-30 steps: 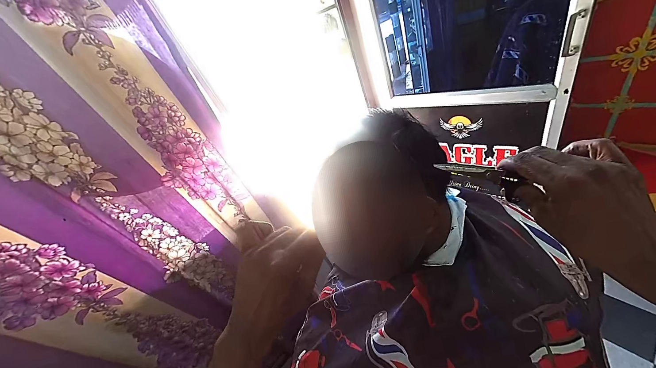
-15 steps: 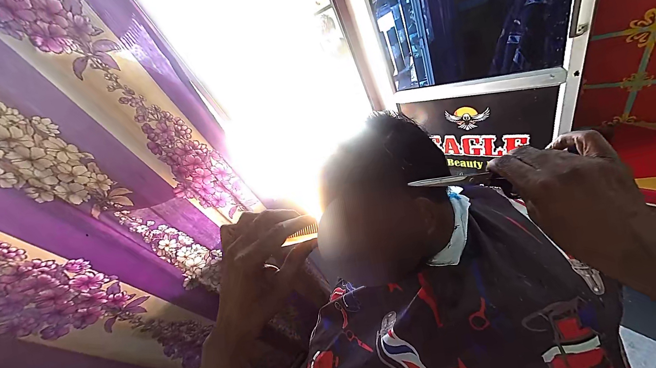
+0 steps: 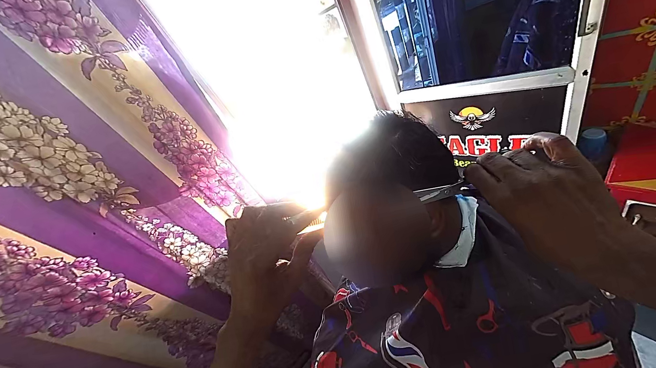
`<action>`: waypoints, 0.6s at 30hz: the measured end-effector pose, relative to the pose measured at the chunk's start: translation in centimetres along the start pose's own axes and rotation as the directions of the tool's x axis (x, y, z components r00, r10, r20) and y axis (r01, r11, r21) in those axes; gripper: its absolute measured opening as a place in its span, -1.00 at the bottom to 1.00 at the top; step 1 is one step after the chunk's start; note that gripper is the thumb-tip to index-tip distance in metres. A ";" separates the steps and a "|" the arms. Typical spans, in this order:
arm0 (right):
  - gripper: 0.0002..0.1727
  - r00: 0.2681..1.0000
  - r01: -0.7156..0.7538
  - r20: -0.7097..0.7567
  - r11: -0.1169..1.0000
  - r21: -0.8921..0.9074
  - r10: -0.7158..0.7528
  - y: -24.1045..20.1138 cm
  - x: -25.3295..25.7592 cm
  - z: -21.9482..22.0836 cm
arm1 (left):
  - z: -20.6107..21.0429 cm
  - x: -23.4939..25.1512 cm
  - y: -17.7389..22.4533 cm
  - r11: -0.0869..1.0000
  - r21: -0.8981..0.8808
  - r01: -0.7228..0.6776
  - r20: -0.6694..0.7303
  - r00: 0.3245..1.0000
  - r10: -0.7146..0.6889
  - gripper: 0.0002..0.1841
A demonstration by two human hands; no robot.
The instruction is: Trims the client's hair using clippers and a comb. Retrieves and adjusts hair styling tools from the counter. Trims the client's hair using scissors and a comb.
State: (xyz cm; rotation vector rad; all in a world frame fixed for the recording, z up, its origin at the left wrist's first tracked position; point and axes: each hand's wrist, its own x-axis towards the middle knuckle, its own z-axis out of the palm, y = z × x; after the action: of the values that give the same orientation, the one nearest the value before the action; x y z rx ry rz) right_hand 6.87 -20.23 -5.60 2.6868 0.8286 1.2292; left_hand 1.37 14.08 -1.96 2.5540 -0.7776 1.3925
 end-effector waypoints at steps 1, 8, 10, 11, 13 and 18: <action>-0.60 1.000 -0.001 0.000 1.000 -0.008 0.001 -0.1 0.1 0.0 | 0.0 0.0 0.0 1.000 -0.003 0.001 -0.008 1.000 -0.001 -0.77; -0.67 1.000 0.028 0.010 1.000 0.003 -0.028 -0.1 0.6 0.1 | 0.3 -0.1 -0.1 1.000 0.002 0.003 -0.031 1.000 -0.003 -0.77; -0.68 0.999 0.038 0.013 0.999 0.019 -0.038 0.0 0.6 0.1 | 0.4 -0.1 -0.1 1.000 0.003 0.000 -0.036 0.999 0.000 -0.77; -0.67 0.999 0.037 0.010 0.999 0.014 -0.037 0.1 0.7 0.1 | 0.4 -0.1 -0.1 1.000 0.002 -0.002 -0.036 0.999 0.002 -0.77; -0.64 1.000 0.029 0.008 1.000 -0.008 -0.029 0.0 0.7 0.0 | 0.3 -0.2 -0.1 1.000 0.001 -0.001 -0.038 0.999 0.001 -0.77; -0.70 0.999 0.049 -0.003 0.999 -0.003 -0.049 -0.3 0.9 0.2 | 0.2 0.1 0.0 1.000 0.007 -0.011 -0.035 0.999 0.012 -0.77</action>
State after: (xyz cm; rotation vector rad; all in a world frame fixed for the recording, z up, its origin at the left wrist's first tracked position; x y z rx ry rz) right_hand 7.36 -19.53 -5.24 2.6464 0.8861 1.2236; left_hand 1.55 13.95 -2.06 2.5267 -0.7845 1.4417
